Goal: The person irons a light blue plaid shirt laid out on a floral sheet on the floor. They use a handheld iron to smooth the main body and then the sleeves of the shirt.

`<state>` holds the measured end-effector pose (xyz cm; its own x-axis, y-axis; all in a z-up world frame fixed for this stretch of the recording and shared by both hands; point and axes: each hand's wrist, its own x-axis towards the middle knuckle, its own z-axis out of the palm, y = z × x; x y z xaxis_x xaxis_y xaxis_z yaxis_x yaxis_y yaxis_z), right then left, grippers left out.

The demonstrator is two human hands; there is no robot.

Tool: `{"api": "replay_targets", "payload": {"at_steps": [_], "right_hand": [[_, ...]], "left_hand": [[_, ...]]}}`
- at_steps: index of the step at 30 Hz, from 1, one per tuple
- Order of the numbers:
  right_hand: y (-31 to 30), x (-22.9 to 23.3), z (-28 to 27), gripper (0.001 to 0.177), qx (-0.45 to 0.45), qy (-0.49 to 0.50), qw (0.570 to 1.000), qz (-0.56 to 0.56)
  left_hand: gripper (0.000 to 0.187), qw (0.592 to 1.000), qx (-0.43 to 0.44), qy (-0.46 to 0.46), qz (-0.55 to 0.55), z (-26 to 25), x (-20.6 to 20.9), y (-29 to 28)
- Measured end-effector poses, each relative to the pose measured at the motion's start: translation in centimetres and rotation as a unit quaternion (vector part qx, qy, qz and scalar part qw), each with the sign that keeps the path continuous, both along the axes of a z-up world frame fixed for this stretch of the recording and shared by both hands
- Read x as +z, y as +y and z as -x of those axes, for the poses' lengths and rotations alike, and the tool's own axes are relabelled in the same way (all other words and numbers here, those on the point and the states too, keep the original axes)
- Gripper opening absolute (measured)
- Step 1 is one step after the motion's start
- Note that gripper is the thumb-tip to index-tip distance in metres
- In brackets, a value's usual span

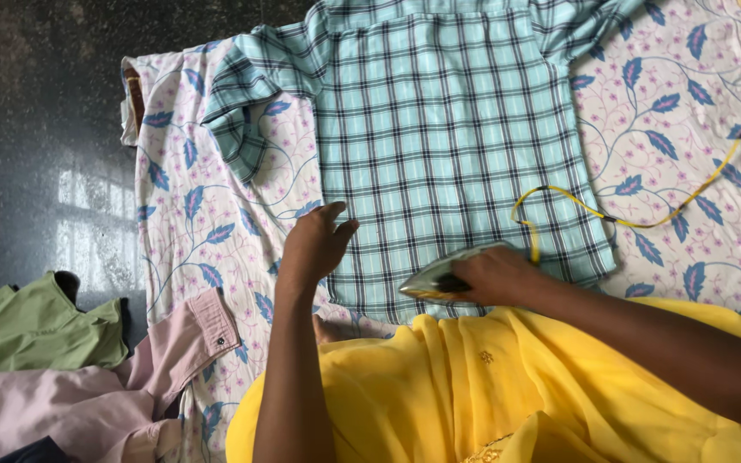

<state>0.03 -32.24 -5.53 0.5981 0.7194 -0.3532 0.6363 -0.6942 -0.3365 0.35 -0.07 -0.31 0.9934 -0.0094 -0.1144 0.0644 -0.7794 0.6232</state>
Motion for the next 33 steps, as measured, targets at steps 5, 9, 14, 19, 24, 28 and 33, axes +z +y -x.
{"api": "replay_targets", "payload": {"at_steps": [5,9,14,19,24,28,33], "right_hand": [[1.0,-1.3,0.2,0.028,0.000,-0.040,0.998,-0.048],[-4.4,-3.0,-2.1,0.039,0.017,-0.054,0.998,-0.041],[-12.6,-3.5,-6.4,0.044,-0.075,-0.048,0.987,0.134],[-13.6,-3.2,-7.5,0.055,-0.123,-0.107,0.981,0.105],[-9.1,-2.8,-8.5,0.054,-0.095,-0.094,0.987,0.091],[-3.1,-2.1,-9.0,0.050,-0.085,-0.061,0.992,0.066],[1.8,-2.0,-9.5,0.042,-0.107,-0.040,0.991,0.075]], "left_hand": [[0.043,0.998,0.019,0.050,-0.025,0.3,-0.5,0.3],[0.044,0.998,0.016,0.056,-0.036,-0.1,-0.2,0.2],[0.044,0.999,0.009,0.040,-0.029,0.0,0.4,-0.7],[0.045,0.998,0.011,0.052,-0.027,-0.1,1.0,-1.1],[0.046,0.998,0.004,0.054,-0.020,0.0,1.0,-1.5],[0.046,0.997,0.008,0.070,-0.031,-0.1,0.9,-1.5],[0.047,0.996,0.001,0.080,-0.040,-0.1,0.4,-1.2]]}}
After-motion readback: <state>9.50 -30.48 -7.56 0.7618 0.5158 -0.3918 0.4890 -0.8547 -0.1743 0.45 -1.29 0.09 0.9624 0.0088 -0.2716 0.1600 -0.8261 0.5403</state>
